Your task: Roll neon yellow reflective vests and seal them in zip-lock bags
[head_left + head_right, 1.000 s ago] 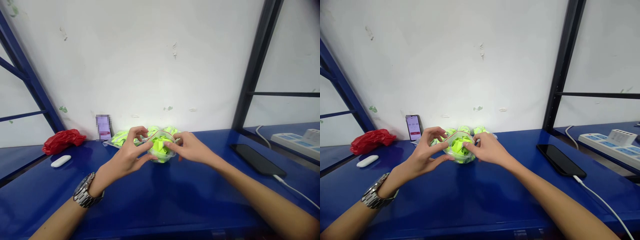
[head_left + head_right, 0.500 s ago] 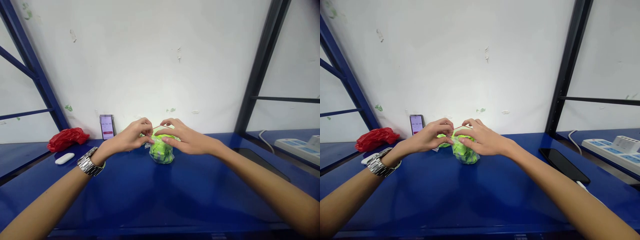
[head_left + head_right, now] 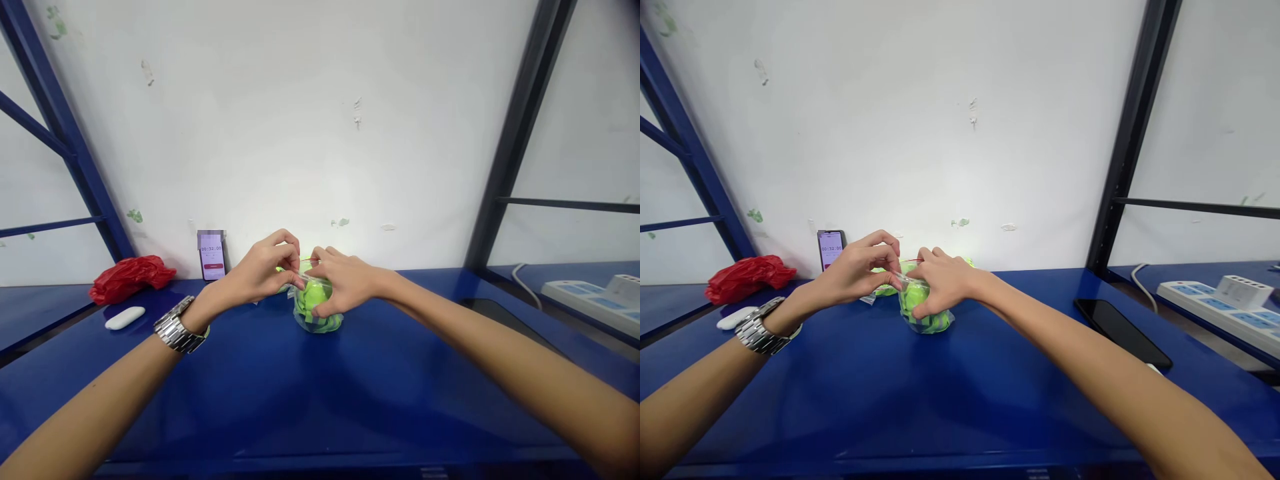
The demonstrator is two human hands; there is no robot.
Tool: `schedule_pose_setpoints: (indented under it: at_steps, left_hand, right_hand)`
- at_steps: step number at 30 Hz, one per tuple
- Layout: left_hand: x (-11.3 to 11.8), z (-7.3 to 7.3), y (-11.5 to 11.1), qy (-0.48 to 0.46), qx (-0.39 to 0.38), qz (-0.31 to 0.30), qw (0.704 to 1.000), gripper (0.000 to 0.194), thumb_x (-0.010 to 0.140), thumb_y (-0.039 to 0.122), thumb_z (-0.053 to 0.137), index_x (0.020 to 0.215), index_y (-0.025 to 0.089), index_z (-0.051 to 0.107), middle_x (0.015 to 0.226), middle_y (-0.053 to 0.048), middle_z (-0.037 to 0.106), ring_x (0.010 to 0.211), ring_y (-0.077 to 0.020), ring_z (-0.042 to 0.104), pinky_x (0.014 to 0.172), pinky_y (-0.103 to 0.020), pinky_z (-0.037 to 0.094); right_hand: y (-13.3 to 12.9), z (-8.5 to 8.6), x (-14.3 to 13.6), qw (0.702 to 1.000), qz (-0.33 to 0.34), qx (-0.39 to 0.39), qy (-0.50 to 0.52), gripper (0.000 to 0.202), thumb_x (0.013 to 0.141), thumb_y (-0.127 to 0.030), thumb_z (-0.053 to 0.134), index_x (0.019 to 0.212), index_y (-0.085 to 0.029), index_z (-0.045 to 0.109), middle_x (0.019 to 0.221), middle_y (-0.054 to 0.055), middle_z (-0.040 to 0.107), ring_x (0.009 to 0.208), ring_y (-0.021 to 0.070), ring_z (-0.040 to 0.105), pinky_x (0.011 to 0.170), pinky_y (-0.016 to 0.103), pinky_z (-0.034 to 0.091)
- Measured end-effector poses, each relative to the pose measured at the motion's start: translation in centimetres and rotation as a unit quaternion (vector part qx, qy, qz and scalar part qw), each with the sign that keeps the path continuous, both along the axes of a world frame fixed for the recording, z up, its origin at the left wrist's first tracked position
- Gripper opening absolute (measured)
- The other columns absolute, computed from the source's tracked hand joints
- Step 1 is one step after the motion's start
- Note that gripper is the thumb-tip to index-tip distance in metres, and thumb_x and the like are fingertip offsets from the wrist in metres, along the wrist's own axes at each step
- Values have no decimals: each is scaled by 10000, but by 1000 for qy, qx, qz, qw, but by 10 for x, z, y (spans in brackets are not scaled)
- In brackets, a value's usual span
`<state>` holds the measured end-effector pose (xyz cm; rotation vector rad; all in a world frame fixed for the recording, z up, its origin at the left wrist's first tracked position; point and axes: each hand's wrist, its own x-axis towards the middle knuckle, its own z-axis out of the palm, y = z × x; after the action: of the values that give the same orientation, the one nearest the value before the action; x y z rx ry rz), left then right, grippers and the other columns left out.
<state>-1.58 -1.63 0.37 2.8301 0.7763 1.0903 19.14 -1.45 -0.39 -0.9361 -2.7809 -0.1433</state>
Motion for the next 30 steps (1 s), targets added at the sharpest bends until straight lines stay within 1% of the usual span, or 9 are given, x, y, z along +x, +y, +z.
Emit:
schedule_pose_setpoints:
  at_steps: [5,8,11,13,16,20,24,27,30]
  left_hand:
    - [9,3,-2,31,8,1,1000,136,738,96,701,712,139,574,942,-17,480,722,-87,546,639,-238,492]
    - [4,6,0,58,-9,22,998,151,763,175,703,725,149,559,926,-21,492,737,-106,544,649,-250,489]
    - [-7,9,2,82,-33,40,995,182,783,282,700,761,161,565,915,-26,522,748,-120,561,674,-261,495]
    - [-14,12,2,98,-52,50,993,207,791,350,689,806,169,591,909,-29,551,748,-127,583,683,-263,496]
    - [-22,18,1,115,-93,53,988,235,811,404,658,885,182,631,877,-33,606,746,-135,608,661,-246,489]
    - [-26,24,-2,125,-121,47,984,215,868,378,576,834,175,639,794,-31,641,696,-127,587,602,-220,455]
    - [-25,24,-2,145,-79,44,985,193,873,339,570,801,165,611,720,-14,605,637,-115,537,570,-211,403]
    - [-26,22,-1,146,-42,53,987,177,889,312,543,800,165,589,680,4,569,603,-106,499,557,-207,372]
    - [-28,19,0,111,-41,69,991,196,908,315,514,797,164,572,644,20,545,562,-91,471,536,-197,359]
  right_hand:
    - [8,-5,-8,998,-21,34,-47,507,642,-614,655,869,-161,633,970,125,478,935,317,450,705,428,454]
    - [14,1,2,999,51,-11,-12,523,695,-628,640,944,-168,649,979,116,508,957,296,473,785,429,451]
    - [15,12,21,987,119,-73,79,452,782,-525,639,1120,-226,618,1081,84,561,1012,235,521,872,373,439]
    - [13,19,34,986,104,-62,111,406,775,-485,670,1087,-227,641,1112,80,591,1026,228,542,870,354,439]
    - [8,26,50,990,85,-40,106,295,784,-459,670,941,-209,687,1087,76,632,990,226,576,855,354,439]
    - [-1,27,54,985,120,-64,104,238,853,-418,603,960,-224,688,1092,63,638,975,201,588,860,339,439]
    - [-13,24,46,987,127,-69,76,223,864,-407,602,976,-227,674,1059,69,603,946,194,570,845,343,436]
    - [-15,23,46,989,119,-46,78,232,871,-422,589,961,-226,674,1070,77,560,917,189,555,821,343,439]
    - [-9,22,55,989,89,0,114,216,900,-384,544,947,-216,671,1042,81,551,878,182,551,786,336,444]
